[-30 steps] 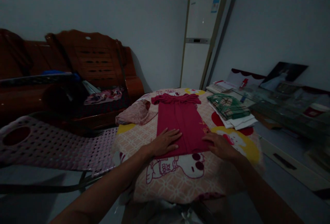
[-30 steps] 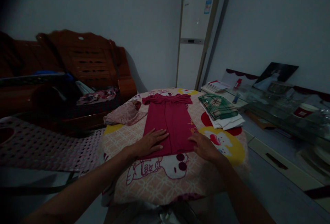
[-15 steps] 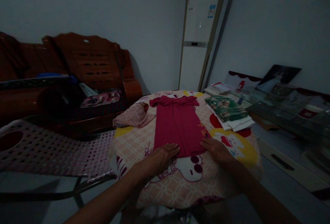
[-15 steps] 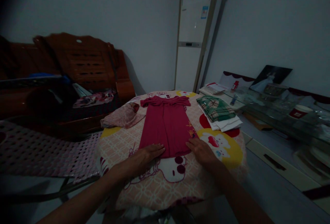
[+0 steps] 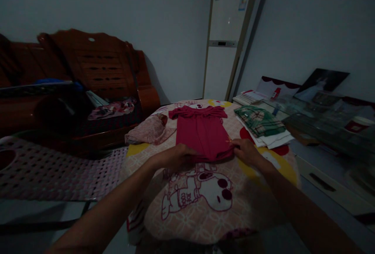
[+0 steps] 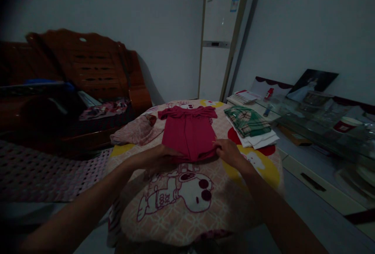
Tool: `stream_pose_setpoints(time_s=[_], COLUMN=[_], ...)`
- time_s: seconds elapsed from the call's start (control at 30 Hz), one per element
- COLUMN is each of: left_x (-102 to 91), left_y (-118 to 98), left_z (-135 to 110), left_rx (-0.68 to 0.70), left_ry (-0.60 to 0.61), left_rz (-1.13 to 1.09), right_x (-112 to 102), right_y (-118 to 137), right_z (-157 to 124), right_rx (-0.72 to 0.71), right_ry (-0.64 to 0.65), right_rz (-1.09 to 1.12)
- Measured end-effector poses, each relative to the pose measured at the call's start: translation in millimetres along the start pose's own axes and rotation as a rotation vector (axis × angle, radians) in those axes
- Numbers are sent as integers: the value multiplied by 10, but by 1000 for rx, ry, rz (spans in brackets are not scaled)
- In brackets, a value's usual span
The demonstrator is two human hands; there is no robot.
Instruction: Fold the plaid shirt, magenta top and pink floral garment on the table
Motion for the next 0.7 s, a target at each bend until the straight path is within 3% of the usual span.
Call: stream_pose_setpoints(time_s=[0.1, 0.17, 0.27, 0.33, 0.4, 0.57, 0.63, 0.7], left_x=[-504, -841, -1318, -1401, -1236, -376, -143, -33], left_y=[391, 695, 946, 952, 913, 874, 910, 957], left_z=[296, 491, 651, 640, 596, 464, 453, 480], left_rx=[-115, -244, -382, -391, -346, -285, -316, -358], left_ry=[39, 5, -359, -558, -565, -221, -190, -218], left_rz=[55, 140, 374, 485, 509, 498, 518, 549], right_x=[-127, -230, -334, -284, -123, 407, 546, 617], right_y=[-54, -99, -133, -157, -173, -145, -159, -191], right_z=[566, 943, 1302, 1336, 1230, 825, 773, 802], right_rx=[63, 108, 142, 176, 181, 13, -4, 24], right_ry=[24, -39, -207, -248, -199, 36, 98, 120], right_rz=[-49, -145, -226, -271, -305, -354, -388, -422])
Point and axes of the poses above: each hand's wrist, its own z-axis towards the middle knuckle, its own x-axis out of the palm, y = z × x, the point moved 5 cm from there along z, towards the middle knuckle, and after that the axes turned 1 degree about -y, right-handed, at the moved point
